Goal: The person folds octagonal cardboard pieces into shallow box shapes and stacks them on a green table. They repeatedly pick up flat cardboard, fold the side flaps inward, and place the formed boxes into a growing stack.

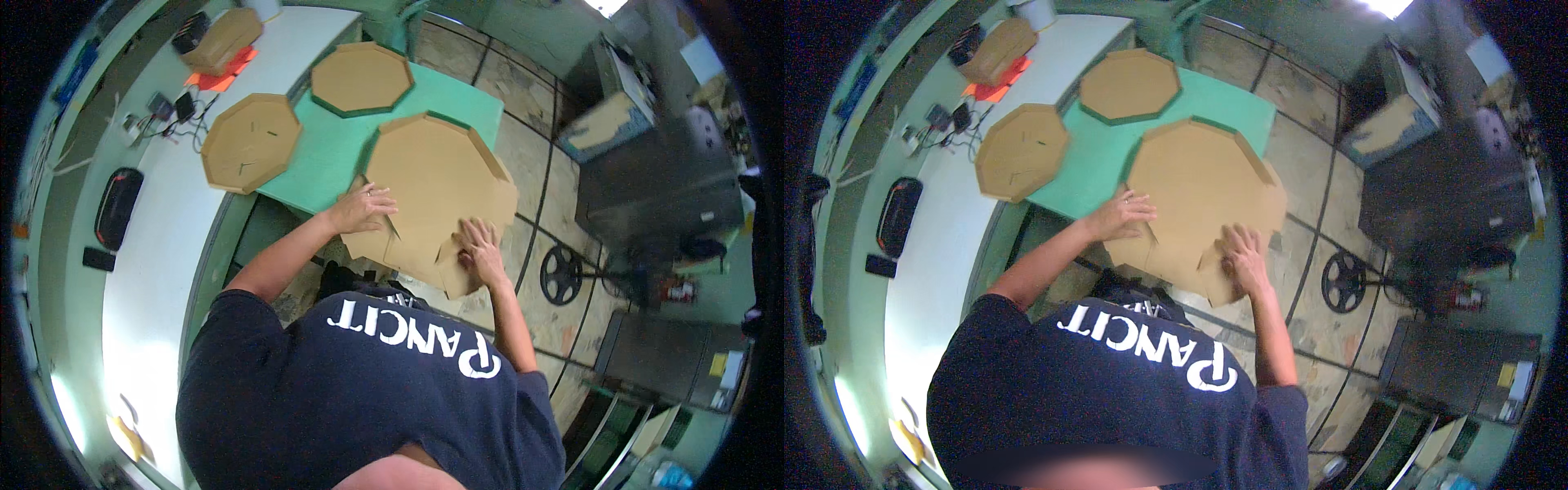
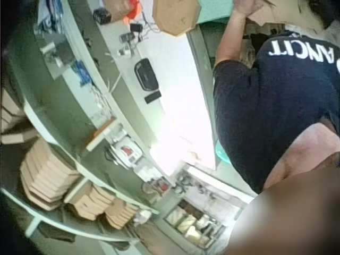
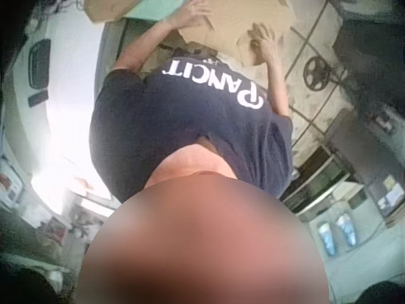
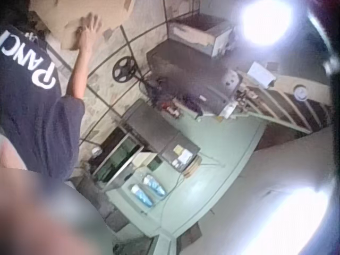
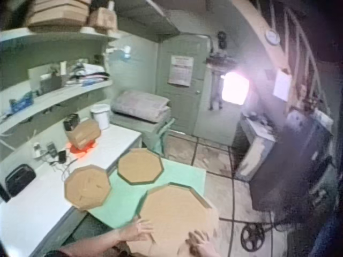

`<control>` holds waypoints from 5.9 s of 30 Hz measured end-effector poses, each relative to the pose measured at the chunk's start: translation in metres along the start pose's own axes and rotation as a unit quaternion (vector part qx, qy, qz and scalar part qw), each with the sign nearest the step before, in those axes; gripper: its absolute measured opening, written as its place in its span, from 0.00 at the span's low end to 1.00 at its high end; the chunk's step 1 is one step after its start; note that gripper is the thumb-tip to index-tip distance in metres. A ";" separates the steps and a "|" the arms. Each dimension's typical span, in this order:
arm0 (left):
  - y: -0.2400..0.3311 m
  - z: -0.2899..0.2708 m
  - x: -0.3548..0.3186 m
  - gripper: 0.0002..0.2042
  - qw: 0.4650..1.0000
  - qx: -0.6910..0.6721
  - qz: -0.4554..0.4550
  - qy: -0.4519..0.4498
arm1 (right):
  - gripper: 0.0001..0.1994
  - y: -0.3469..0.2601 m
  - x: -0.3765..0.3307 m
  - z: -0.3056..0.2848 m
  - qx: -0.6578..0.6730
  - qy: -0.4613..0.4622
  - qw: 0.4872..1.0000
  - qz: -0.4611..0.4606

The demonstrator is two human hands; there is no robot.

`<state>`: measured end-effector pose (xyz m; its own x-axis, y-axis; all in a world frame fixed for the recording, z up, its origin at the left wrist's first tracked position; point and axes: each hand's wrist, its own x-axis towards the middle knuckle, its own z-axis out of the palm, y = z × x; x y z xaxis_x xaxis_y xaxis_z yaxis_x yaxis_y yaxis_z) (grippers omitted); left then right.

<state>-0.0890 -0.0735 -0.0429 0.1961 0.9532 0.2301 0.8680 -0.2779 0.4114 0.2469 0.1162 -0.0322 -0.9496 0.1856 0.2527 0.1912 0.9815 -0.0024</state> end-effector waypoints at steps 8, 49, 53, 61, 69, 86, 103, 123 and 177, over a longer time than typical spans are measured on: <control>0.013 0.034 0.012 0.10 0.998 -0.008 -0.058 -0.031 | 0.10 0.013 0.050 0.031 0.216 -0.075 0.971 0.066; 0.041 0.051 0.022 0.16 0.992 0.043 -0.068 0.096 | 0.24 -0.026 0.039 0.032 0.068 0.013 0.998 -0.011; 0.040 0.062 0.024 0.16 0.990 0.099 -0.075 0.068 | 0.08 -0.036 0.043 0.050 0.117 0.037 0.992 0.040; 0.048 0.034 0.039 0.07 0.988 0.116 -0.051 0.090 | 0.10 -0.038 0.047 0.025 0.042 0.048 0.998 0.017; 0.062 -0.011 0.082 0.16 0.938 -0.025 -0.183 0.292 | 0.12 -0.008 0.089 -0.020 -0.011 0.131 0.988 0.080; 0.006 -0.044 0.082 0.21 0.778 -0.382 -0.446 0.222 | 0.38 0.002 0.068 -0.175 0.177 0.441 0.836 0.274; 0.009 -0.043 0.080 0.21 0.725 -0.505 -0.412 0.223 | 0.16 -0.009 0.052 -0.102 0.577 0.426 0.588 0.374; -0.136 -0.088 -0.054 0.23 0.716 0.145 -0.653 0.201 | 0.20 -0.039 0.040 0.029 0.661 0.259 0.413 0.570; 0.036 0.042 0.028 0.10 0.983 -0.068 -0.106 0.134 | 0.07 -0.036 0.060 0.039 0.273 0.042 0.932 0.233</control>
<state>-0.0330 -0.0521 -0.0592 -0.1252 0.9308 0.3433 0.8041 -0.1075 0.5848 0.1735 0.0941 -0.0543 -0.7681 0.6154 0.1767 0.4003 0.6770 -0.6176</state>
